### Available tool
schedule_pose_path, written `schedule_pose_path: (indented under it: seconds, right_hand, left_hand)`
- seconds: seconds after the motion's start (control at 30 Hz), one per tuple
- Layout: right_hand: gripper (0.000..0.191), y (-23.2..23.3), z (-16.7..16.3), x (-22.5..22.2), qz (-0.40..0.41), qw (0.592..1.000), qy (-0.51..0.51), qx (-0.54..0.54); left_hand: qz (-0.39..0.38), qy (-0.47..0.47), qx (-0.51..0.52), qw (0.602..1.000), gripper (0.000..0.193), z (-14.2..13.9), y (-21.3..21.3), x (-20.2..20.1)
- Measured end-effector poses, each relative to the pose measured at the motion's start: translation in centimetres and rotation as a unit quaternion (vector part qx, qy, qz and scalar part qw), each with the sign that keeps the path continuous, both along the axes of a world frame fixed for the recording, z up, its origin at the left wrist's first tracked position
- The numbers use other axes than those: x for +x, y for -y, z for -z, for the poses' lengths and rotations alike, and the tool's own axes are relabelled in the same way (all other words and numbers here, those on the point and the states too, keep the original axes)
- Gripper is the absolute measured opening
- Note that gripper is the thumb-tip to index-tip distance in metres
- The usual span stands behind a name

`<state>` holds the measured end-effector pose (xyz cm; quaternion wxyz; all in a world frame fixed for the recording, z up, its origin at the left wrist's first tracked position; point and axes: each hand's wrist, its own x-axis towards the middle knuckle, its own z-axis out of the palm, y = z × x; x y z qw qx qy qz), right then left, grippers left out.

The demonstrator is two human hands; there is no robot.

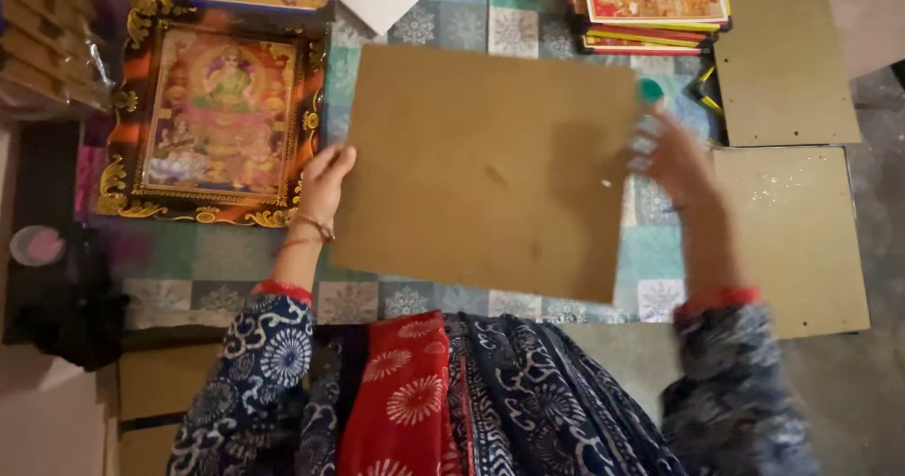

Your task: The person handles a black picture frame on a work table, places a white paper sheet into it, and sets a cardboard backing board over it. They then use a screwdriver to fasten the backing to the frame, working on the fasteners one at a time.

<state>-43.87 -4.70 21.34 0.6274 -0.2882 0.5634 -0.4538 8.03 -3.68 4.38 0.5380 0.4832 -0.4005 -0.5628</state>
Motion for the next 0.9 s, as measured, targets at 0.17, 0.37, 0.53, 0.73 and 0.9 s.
schedule_pose_path:
  seconds: [0.17, 0.37, 0.53, 0.73, 0.9]
  right_hand:
    - [0.042, -5.7, 12.0, 4.6, 0.023, 0.988, -0.152, -0.025]
    - [0.042, -6.3, 15.7, 7.2, 0.137, 0.96, -0.226, -0.092]
    - [0.04, -4.9, 14.8, 7.4, 0.164, 0.936, -0.303, -0.069]
    - [0.031, -2.1, 14.7, 7.7, 0.142, 0.908, -0.393, -0.032]
    - [0.032, -2.0, 16.9, 7.5, 0.153, 0.92, -0.357, -0.045]
  left_hand:
    - [-0.03, 0.136, 0.01, 0.99, 0.038, 4.2, -2.3, 0.1]
    - [-0.048, 0.292, 0.027, 0.955, 0.04, 3.5, -2.1, -1.9]
    - [-0.07, 0.459, -0.088, 0.881, 0.043, 3.3, -0.3, -3.6]
    - [-0.096, 0.552, -0.026, 0.828, 0.045, 4.4, 0.9, -6.2]
    - [-0.108, 0.582, -0.02, 0.806, 0.046, 5.4, 0.0, -6.3]
